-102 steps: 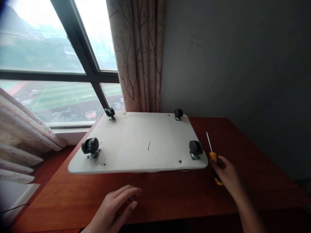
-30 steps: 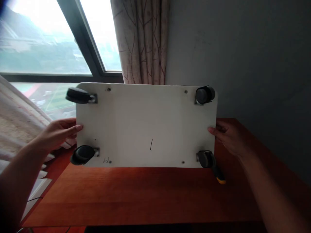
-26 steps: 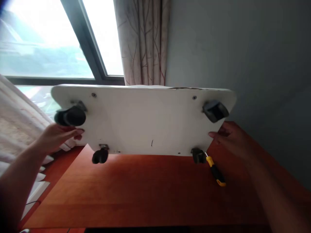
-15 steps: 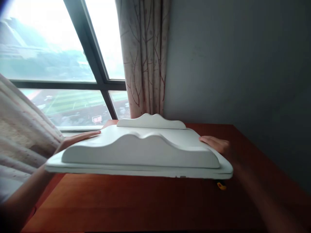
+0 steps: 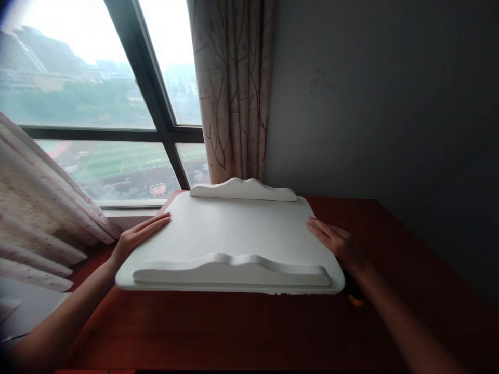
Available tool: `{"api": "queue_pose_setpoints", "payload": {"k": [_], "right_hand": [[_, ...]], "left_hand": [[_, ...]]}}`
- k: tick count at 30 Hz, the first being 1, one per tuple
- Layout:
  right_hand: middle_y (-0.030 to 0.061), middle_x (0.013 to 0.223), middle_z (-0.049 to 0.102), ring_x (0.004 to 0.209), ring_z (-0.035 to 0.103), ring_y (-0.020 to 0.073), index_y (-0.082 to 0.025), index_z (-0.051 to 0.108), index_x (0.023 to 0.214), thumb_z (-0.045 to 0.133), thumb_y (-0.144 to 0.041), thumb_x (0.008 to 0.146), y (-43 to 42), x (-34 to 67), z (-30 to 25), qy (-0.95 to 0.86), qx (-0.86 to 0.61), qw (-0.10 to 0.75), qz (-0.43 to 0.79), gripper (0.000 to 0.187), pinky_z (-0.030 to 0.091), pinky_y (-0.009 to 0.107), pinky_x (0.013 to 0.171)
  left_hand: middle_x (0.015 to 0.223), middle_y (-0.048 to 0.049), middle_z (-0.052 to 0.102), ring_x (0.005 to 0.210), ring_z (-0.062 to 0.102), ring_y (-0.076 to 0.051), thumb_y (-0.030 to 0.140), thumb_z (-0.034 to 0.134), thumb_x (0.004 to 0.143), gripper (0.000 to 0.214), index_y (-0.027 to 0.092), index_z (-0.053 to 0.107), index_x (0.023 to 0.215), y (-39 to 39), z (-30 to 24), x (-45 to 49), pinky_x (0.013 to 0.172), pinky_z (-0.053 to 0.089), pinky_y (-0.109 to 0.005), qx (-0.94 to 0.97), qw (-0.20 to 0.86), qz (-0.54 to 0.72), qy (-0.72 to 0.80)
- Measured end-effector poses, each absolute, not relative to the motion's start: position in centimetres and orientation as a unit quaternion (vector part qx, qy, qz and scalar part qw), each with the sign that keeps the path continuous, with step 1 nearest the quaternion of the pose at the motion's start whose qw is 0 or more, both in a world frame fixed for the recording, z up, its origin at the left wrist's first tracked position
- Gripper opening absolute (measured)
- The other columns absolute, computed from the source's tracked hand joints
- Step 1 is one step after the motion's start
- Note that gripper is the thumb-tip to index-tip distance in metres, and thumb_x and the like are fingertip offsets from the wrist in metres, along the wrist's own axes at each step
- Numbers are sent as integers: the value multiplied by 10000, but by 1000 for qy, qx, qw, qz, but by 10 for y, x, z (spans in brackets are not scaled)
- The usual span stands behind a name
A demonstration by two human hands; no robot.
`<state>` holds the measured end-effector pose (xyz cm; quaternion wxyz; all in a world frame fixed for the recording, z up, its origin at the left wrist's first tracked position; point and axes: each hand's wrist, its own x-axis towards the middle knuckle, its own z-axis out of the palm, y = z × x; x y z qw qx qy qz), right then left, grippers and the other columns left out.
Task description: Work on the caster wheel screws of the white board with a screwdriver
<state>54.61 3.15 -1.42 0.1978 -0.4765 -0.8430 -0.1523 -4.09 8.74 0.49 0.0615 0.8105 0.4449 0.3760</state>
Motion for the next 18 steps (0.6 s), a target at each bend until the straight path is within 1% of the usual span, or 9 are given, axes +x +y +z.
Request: {"api": "queue_pose_setpoints", "payload": {"k": [4, 7, 9, 13, 18], "right_hand": [[60, 1476, 563, 1223, 650, 239, -305, 472, 1513, 444, -60, 955, 38, 547, -26, -842, -468, 198, -182, 610, 554, 391, 1014], [25, 1483, 556, 1238, 642, 246, -341, 503, 1489, 427, -104, 973, 40, 546, -31, -833, -489, 211, -148, 572, 547, 404, 1034], [15, 1495, 542, 1263, 624, 256, -332, 539, 1462, 416, -130, 982, 41, 545, -32, -831, -499, 216, -120, 535, 531, 419, 1057], [4, 1502, 533, 1297, 596, 259, -307, 588, 1415, 400, -154, 979, 42, 543, -30, -822, -520, 217, -77, 499, 511, 447, 1085], [-6, 1481, 556, 1296, 597, 250, -300, 633, 1360, 383, -177, 970, 45, 538, -27, -810, -537, 232, -44, 479, 497, 459, 1107]], "left_hand": [[1440, -81, 598, 1290, 605, -265, 408, 463, 1002, 424, 197, 659, 1313, 92, -1, -44, 1167, 423, -424, 829, 44, 361, 425], [1442, -57, 598, 1290, 607, -273, 404, 475, 992, 415, 244, 659, 1327, 96, -3, -46, 1160, 438, -420, 834, 44, 353, 422], [1444, -49, 597, 1293, 604, -271, 419, 469, 987, 421, 262, 659, 1329, 97, -4, -46, 1163, 434, -421, 832, 55, 347, 430], [1437, -56, 603, 1294, 603, -272, 454, 461, 975, 448, 253, 669, 1316, 98, -6, -45, 1164, 428, -431, 822, 74, 342, 449], [1452, -62, 589, 1322, 578, -270, 441, 459, 980, 449, 237, 657, 1327, 100, -9, -45, 1174, 414, -434, 820, 84, 346, 449]]}}
